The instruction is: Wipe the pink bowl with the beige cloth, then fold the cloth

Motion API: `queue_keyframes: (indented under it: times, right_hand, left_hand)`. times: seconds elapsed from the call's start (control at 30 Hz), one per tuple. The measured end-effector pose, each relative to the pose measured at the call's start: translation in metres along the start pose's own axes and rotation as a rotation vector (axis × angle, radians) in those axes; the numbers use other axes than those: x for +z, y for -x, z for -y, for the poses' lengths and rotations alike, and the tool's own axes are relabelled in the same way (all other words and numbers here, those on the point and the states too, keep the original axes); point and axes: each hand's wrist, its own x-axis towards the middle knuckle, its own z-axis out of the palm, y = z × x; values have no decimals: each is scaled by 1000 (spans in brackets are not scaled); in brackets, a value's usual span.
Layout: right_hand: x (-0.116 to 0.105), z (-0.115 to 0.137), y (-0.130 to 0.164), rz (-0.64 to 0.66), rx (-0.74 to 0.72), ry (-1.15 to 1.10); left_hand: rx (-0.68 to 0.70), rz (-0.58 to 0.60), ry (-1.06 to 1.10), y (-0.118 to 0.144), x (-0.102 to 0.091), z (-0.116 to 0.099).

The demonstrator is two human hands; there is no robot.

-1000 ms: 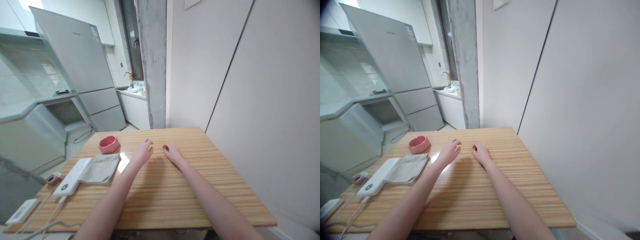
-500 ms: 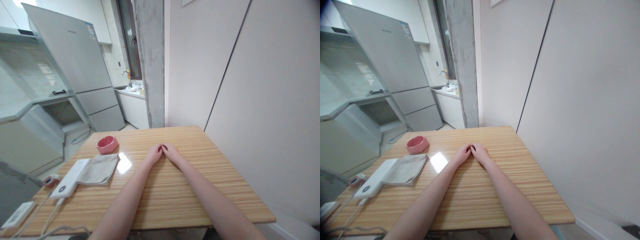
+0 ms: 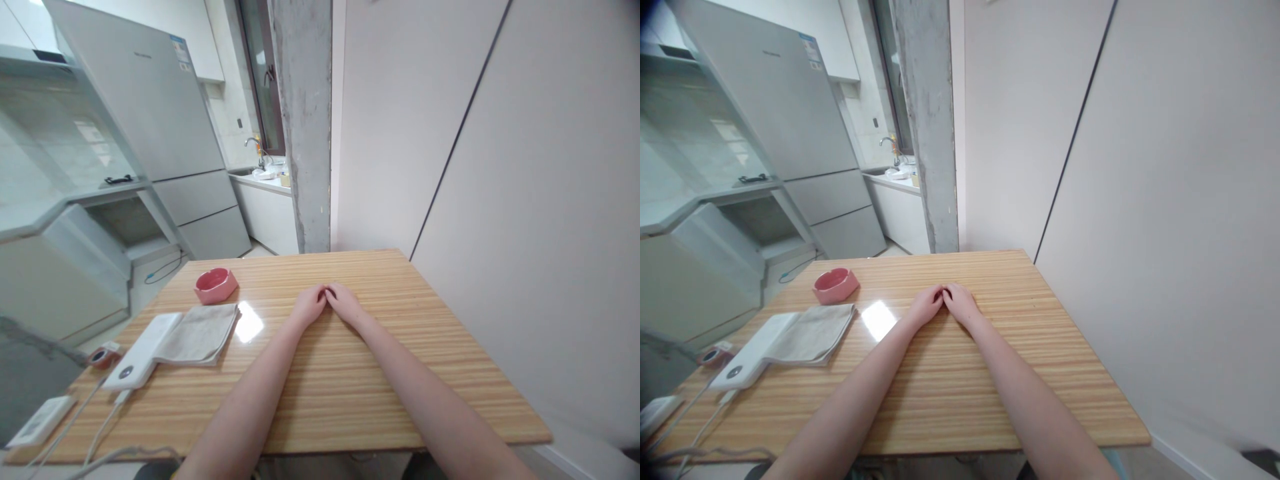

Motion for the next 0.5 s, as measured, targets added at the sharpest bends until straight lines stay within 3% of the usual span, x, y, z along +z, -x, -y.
queue_keyframes:
  times: [0.5]
  right_hand:
    - [1,-2,0,-12,-10,-12]
  left_hand:
    - [-12,4,9,0,1,1]
